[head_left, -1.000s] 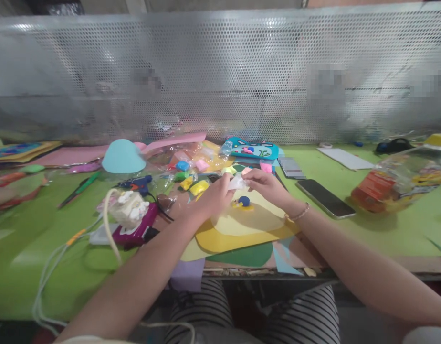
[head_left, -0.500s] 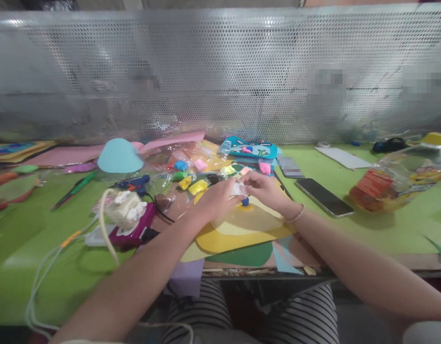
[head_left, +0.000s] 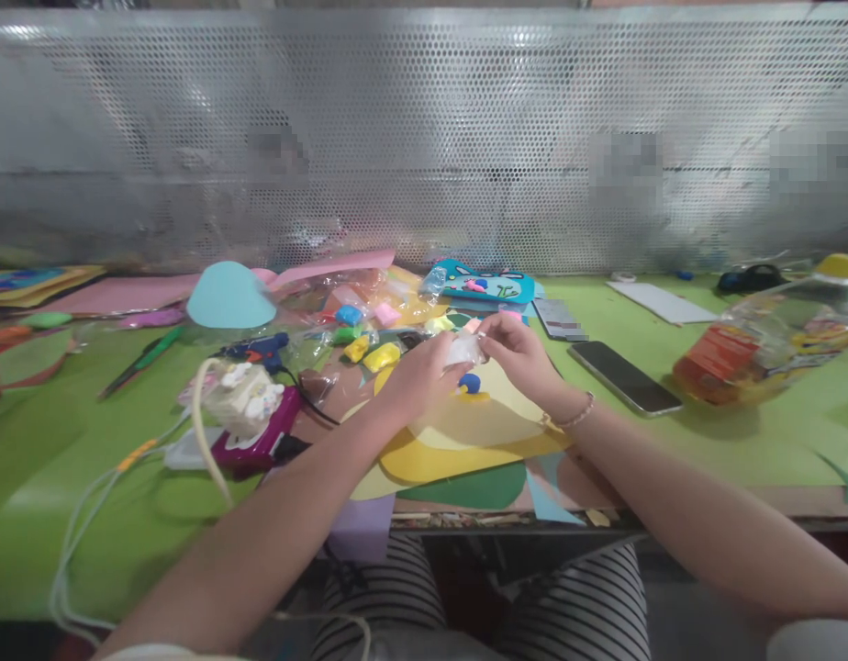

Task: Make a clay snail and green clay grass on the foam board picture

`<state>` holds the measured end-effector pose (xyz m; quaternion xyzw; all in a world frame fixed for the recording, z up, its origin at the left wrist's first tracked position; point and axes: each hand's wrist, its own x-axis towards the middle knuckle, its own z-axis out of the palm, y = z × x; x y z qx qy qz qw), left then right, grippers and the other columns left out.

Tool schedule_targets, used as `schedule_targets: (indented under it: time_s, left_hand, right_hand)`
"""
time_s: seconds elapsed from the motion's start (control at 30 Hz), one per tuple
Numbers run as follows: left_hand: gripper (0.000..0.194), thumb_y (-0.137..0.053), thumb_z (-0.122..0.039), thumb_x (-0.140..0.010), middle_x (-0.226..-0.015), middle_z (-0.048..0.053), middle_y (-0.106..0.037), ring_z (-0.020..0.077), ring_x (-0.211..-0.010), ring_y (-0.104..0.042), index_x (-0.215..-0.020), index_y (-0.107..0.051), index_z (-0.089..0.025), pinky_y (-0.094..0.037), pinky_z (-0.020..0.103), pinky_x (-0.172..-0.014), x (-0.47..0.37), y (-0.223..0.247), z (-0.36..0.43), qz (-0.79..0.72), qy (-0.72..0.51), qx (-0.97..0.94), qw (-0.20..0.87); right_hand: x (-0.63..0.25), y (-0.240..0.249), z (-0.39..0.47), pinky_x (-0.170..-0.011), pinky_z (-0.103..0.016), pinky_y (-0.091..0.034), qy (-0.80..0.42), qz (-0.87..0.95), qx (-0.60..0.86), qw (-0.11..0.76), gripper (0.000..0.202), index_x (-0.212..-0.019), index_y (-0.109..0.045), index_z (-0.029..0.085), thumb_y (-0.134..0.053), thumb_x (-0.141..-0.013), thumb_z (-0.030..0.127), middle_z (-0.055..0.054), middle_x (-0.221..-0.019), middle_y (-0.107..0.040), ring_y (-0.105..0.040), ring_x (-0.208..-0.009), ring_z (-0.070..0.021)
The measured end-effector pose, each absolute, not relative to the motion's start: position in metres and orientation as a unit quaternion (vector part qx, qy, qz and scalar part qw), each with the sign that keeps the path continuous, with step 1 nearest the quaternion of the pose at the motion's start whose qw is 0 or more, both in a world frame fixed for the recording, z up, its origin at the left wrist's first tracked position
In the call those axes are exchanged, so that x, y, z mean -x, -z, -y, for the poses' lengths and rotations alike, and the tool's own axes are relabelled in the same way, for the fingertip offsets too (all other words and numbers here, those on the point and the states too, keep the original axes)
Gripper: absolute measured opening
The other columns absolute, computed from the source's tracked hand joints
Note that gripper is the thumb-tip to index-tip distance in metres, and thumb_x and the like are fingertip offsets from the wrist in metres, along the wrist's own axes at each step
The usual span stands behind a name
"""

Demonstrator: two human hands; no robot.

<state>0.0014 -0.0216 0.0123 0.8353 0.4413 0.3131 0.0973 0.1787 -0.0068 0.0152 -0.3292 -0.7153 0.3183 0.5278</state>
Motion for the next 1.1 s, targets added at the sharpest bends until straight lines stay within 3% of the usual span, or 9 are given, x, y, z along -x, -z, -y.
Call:
schedule_targets:
  time_s: [0.13, 0.3, 0.6, 1.1]
  left_hand:
    - [0.027, -0.05, -0.038, -0.088, -0.099, 0.009, -0.064, 0.0257, -0.093, -0.061, -0.108, -0.046, -0.019, -0.048, 0.036, -0.073, -0.003, -0.01, 0.022, -0.45, -0.316, -0.831, 0.086]
    - [0.027, -0.054, -0.036, -0.087, -0.099, 0.009, -0.064, 0.0256, -0.093, -0.062, -0.107, -0.048, -0.02, -0.048, 0.035, -0.072, -0.002, -0.007, 0.019, -0.443, -0.319, -0.837, 0.043]
    - [0.023, -0.06, -0.035, -0.085, -0.088, 0.005, -0.065, 0.0194, -0.081, -0.063, -0.098, -0.052, -0.018, -0.045, 0.029, -0.066, 0.002, -0.014, 0.02, -0.361, -0.358, -0.859, -0.063]
    - [0.018, -0.058, -0.033, -0.085, -0.071, 0.005, -0.064, 0.0184, -0.064, -0.061, -0.081, -0.055, -0.016, -0.04, 0.028, -0.055, 0.003, -0.022, 0.026, -0.362, -0.329, -0.87, -0.066]
  right_hand:
    - [-0.183, -0.016, 0.005, -0.055, -0.026, -0.041, -0.266, 0.767, 0.31, 0.495, 0.004, -0.084, -0.058, 0.02, -0.055, -0.081, 0.021, 0.001, -0.072, -0.05, -0.049, -0.062, -0.0117]
    - [-0.189, -0.017, 0.0, -0.057, -0.028, -0.043, -0.224, 0.809, 0.284, 0.464, 0.012, -0.083, -0.066, 0.021, -0.059, -0.085, 0.03, -0.003, -0.08, -0.054, -0.052, -0.067, -0.0137]
    - [-0.184, -0.016, 0.006, -0.056, -0.028, -0.045, -0.202, 0.783, 0.239, 0.538, 0.016, -0.085, -0.069, 0.023, -0.066, -0.081, 0.038, -0.003, -0.08, -0.054, -0.053, -0.073, -0.0158]
    - [-0.179, -0.023, 0.024, -0.057, -0.029, -0.047, -0.167, 0.78, 0.216, 0.563, 0.008, -0.085, -0.068, 0.025, -0.067, -0.081, 0.032, -0.002, -0.078, -0.055, -0.053, -0.075, -0.0163]
